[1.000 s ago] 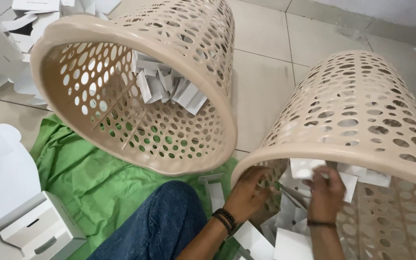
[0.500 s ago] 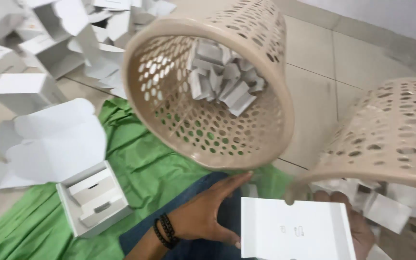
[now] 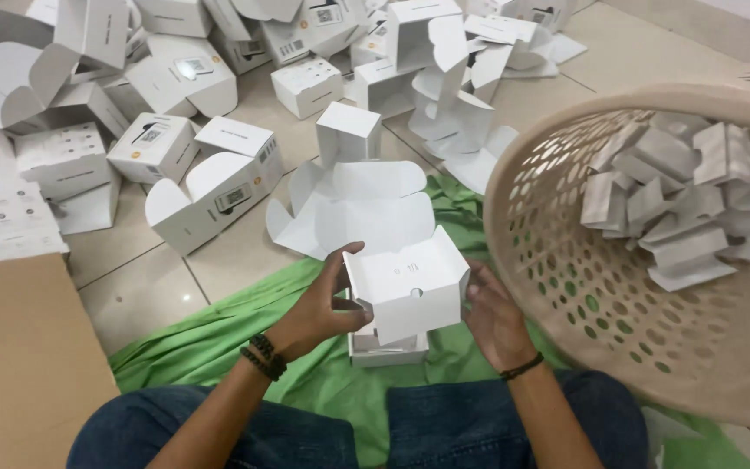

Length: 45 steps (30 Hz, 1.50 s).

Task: The person assembles white product boxes and inserts instructional materials.

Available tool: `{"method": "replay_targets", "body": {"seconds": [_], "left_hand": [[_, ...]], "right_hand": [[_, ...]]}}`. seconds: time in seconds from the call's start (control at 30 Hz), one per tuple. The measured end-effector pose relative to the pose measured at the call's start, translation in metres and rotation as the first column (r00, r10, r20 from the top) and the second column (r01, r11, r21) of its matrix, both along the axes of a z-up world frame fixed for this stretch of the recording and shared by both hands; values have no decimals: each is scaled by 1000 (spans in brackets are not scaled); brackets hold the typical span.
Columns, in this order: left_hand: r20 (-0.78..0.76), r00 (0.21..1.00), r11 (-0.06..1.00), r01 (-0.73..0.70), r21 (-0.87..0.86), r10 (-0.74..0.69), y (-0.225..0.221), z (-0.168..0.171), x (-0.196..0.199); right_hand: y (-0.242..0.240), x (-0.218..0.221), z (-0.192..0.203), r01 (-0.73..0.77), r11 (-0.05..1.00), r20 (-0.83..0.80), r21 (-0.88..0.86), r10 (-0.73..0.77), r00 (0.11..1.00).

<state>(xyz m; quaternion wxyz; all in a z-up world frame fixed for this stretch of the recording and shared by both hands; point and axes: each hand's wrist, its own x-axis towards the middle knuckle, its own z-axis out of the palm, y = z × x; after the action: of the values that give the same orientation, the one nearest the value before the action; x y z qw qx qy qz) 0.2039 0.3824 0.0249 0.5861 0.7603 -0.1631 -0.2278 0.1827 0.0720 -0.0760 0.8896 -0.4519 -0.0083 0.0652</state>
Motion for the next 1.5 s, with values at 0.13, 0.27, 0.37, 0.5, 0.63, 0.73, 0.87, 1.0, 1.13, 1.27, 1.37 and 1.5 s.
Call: {"method": "replay_targets", "body": {"seconds": [0.13, 0.27, 0.37, 0.5, 0.63, 0.73, 0.87, 1.0, 1.13, 1.27, 1.37, 1.5], "left_hand": [[4, 1000, 975, 8, 220, -9, 9, -13, 12], [15, 996, 883, 74, 463, -91, 0, -35, 19], [27, 991, 836, 97, 540, -133, -4, -49, 21], [133, 971, 758, 67, 649, -199, -2, -68, 21], [271, 934, 722, -19, 692, -234, 1, -80, 17], [270, 930, 632, -54, 773, -251, -3, -77, 13], [204, 956, 543, -58, 838, -212, -5, -78, 11], [120, 981, 526, -23, 850, -152, -9, -73, 11], [45, 995, 560, 15, 828, -94, -3, -78, 16], [117, 993, 750, -81, 656, 6, 7, -99, 21], [104, 992, 781, -116, 614, 65, 4, -88, 21], [80, 991, 758, -133, 639, 106, -1, -79, 18]], "right_hand": [[26, 13, 24, -94, 933, 20, -346, 108, 994], [23, 9, 6, -167, 810, -17, -562, 190, 982], [25, 3, -3, -182, 744, -46, -644, 199, 979], [39, -4, 14, -82, 551, 43, -830, 209, 977], [40, -4, 4, 12, 423, 135, -906, 261, 956], [41, -5, 1, 63, 364, 187, -929, 319, 929], [42, -3, -15, 74, 272, 176, -960, 371, 912], [45, -2, -17, 87, 256, 183, -963, 382, 906], [48, -3, -11, 9, 333, 134, -943, 354, 925], [48, 1, -12, -23, 434, 127, -901, 314, 941], [48, 4, -16, 3, 441, 155, -898, 310, 938], [49, 6, -16, 42, 422, 188, -906, 312, 931]]}}
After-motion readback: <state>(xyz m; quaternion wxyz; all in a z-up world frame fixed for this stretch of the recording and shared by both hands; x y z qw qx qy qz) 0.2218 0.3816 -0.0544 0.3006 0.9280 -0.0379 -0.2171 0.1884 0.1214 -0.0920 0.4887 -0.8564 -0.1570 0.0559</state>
